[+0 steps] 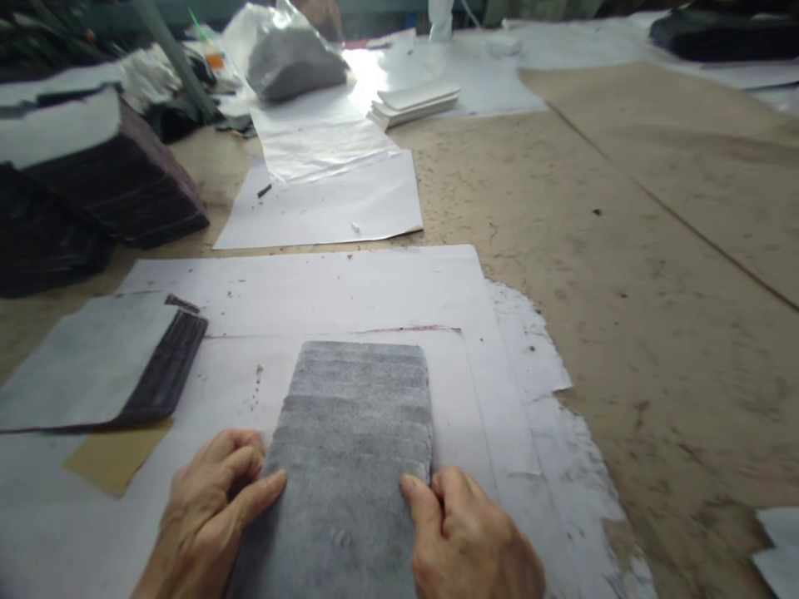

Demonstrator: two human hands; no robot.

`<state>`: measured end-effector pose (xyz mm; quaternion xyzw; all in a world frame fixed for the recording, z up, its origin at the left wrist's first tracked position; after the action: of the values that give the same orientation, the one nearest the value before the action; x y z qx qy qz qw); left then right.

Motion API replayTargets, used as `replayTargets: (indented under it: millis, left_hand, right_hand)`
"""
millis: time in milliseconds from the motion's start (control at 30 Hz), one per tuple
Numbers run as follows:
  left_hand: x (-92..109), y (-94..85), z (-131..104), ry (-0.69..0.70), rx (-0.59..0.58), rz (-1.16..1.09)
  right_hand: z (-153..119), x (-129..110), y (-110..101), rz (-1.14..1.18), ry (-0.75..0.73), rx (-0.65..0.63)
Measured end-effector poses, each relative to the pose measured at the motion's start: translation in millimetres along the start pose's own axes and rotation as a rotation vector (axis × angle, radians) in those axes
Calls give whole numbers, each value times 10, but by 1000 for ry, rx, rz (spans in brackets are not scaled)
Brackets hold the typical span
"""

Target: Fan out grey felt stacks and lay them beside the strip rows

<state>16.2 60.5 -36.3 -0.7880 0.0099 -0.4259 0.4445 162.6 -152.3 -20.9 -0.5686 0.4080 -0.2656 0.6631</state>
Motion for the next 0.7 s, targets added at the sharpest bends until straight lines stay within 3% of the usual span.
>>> replayTargets:
  millis: [100,267,500,700]
  left_hand:
    - [-3,2,-36,35,34,48]
    - [93,-119,-147,111,249,115]
    - [122,-146,-210,190,327,193]
    - [370,-244,-253,384,365,265]
  right_hand:
    - [-25,-82,-94,-91,24,66]
    - [-56,-120,-206,-207,44,160]
    - [-79,-20,-277,-155,40,235]
    - [13,-133,-567,-36,-159,386]
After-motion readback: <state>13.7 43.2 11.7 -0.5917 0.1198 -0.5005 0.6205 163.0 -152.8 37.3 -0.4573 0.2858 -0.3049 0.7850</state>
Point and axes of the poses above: each hand's wrist, its own z-axis towards the middle knuckle, its own y-axis out of the palm, x = y × z, the point moved 10 cm from there along z, towards the middle knuckle, and after that the axes turned 4 degrees about -z, right-handed, at the moved point
